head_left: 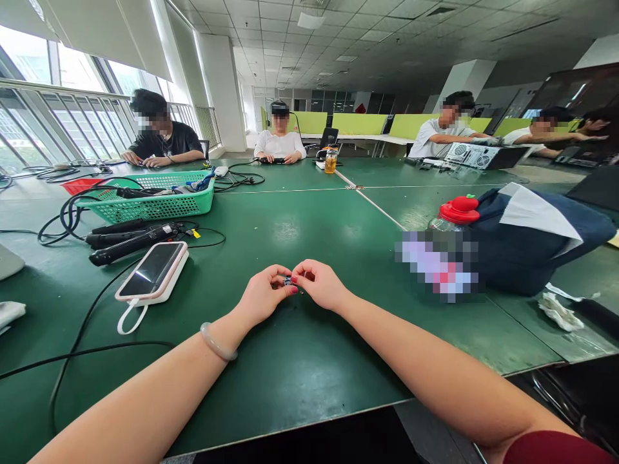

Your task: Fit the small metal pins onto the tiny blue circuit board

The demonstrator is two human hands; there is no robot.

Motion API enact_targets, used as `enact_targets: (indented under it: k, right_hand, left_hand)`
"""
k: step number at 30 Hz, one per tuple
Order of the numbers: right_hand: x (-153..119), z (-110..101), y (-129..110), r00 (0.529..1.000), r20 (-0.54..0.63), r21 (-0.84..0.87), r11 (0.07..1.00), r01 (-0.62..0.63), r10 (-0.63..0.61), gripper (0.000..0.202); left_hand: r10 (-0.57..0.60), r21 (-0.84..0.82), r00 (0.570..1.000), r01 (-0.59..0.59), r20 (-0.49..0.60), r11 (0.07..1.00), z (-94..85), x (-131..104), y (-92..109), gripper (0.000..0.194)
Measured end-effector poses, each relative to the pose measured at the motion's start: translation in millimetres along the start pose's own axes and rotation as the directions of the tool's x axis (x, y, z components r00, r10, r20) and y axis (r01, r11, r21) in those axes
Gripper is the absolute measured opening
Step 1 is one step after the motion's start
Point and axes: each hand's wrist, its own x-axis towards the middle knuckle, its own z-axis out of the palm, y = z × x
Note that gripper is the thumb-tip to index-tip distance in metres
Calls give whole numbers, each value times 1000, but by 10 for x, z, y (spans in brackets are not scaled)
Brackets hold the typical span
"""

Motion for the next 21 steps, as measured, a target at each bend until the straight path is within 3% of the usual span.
enact_targets:
  k: [6, 17, 21]
  right_hand:
    - [-18, -13, -36, 998, -39, -75, 996, 46, -49, 11]
    - [5, -53, 2, 999, -50, -65, 998, 9, -12, 10]
    - [40, -144, 102, 998, 36, -240, 970, -44, 54, 9]
  left_hand:
    - [8, -47, 1000, -9, -10, 999, 3, -8, 34, 27]
    - [3, -69, 999, -6, -40, 998, -6, 13, -14, 31]
    - [-33, -57, 998, 30, -59, 998, -13, 18, -25, 32]
